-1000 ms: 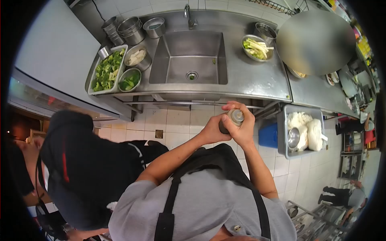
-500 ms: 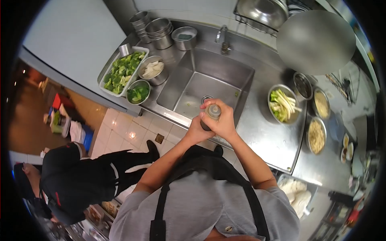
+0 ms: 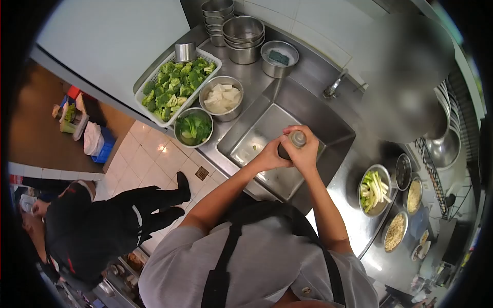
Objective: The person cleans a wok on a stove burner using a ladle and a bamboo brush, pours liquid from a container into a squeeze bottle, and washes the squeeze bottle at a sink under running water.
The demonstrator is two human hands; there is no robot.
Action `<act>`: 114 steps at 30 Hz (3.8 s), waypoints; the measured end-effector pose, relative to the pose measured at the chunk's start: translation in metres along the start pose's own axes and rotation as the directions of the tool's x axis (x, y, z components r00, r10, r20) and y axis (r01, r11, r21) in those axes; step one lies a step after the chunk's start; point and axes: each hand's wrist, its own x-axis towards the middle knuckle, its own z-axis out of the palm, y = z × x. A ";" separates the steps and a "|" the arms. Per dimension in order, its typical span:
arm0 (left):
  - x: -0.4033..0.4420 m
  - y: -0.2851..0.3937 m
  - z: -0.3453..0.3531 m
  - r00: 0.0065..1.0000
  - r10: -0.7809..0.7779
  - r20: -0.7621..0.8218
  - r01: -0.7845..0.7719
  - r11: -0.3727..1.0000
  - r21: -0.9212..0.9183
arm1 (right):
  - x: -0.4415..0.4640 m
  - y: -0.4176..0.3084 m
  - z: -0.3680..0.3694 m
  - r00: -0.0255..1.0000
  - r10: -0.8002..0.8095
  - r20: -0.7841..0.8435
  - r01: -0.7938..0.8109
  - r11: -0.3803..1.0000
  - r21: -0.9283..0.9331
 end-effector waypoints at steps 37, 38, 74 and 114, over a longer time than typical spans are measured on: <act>0.221 -0.164 -0.100 0.689 -0.662 0.294 0.370 -0.026 -0.928 | 0.265 0.168 0.043 0.981 0.102 0.163 -0.107 0.994 0.018; 0.226 -0.154 -0.097 0.657 -0.693 0.297 0.400 -0.014 -0.916 | 0.245 0.173 0.042 0.952 0.236 0.195 -0.244 0.970 0.015; 0.193 -0.156 -0.040 0.728 -0.536 0.427 0.499 -0.011 -0.866 | 0.091 0.222 0.035 0.946 0.229 -0.230 -0.277 0.938 -0.208; 0.185 -0.153 -0.046 0.804 -0.425 0.416 0.501 0.108 -0.859 | 0.064 0.140 0.013 0.955 0.011 0.298 0.103 0.925 -0.366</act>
